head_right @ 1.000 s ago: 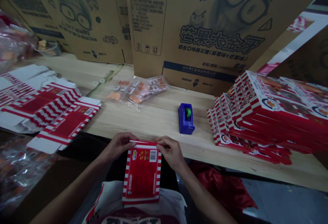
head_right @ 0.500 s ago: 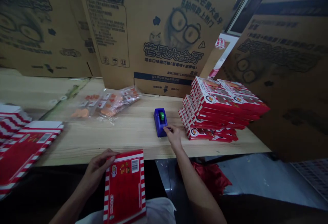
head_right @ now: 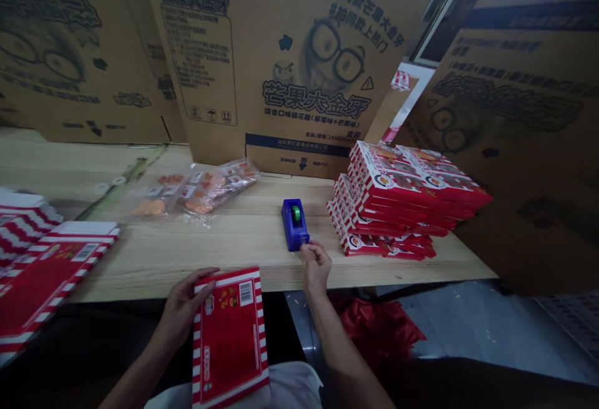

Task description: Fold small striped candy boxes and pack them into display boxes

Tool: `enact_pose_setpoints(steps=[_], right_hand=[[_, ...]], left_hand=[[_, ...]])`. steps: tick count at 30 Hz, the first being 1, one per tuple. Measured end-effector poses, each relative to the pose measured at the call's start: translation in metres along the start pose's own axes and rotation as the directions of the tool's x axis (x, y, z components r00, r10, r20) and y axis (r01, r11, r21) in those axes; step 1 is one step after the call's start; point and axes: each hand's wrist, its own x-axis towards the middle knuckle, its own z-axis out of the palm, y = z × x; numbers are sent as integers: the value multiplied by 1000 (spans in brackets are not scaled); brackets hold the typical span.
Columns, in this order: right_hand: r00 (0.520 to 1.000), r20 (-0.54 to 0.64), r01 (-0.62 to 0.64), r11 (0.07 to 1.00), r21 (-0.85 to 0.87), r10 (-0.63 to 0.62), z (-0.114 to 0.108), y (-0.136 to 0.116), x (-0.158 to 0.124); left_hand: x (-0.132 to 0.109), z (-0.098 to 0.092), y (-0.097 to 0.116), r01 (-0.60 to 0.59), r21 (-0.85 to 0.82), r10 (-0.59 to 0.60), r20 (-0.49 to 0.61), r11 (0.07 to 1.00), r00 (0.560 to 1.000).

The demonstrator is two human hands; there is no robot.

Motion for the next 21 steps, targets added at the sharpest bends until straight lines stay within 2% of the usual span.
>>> enact_pose_setpoints(steps=[3,6,8,10,11,12,13,15,16,17,18,19,20,21], right_hand=[[998,-63,-22,999,-24,20,-3,12,-2],[998,-23,-51,998,-24,50,-5,13,-1],[995,45,-84,996,-12,84,-6,5,-4],[970,209,-127,992,-15,128,-1,-13,-8],[930,339,-139,990,-31,141,4,-24,-10],[860,490,-133,989,-57,144,12,-36,-13],[756,640,-107,990,-87,138,21,-48,-15],[493,863,-10,992,-122,111,43,-69,-18],[385,918,47,991,-122,95,55,-77,-20],[302,950,105,988,-117,80,66,-82,-22],[253,965,164,980,-112,68,75,-85,-24],[236,970,227,967,-118,63,83,-85,-26],[245,967,296,945,-140,67,88,-84,-28],[275,958,359,916,-179,79,92,-81,-29]], left_hand=[[2,2,3,20,-18,-20,-6,1000,1000],[14,-3,16,-36,-17,36,-41,999,999],[26,-9,32,-94,40,96,-37,995,995],[38,-16,51,-147,172,137,69,974,988],[44,-19,59,-175,256,136,163,951,977],[48,-20,66,-204,337,116,264,919,958],[52,-20,72,-231,404,79,357,885,931],[57,-17,77,-268,482,3,482,834,876],[58,-14,77,-274,495,-22,512,824,859],[59,-12,76,-275,497,-36,527,823,849],[58,-10,74,-274,492,-42,538,826,842],[57,-9,71,-272,481,-40,543,834,839],[56,-8,69,-270,469,-34,543,841,839],[54,-9,68,-270,462,-24,538,845,843]])
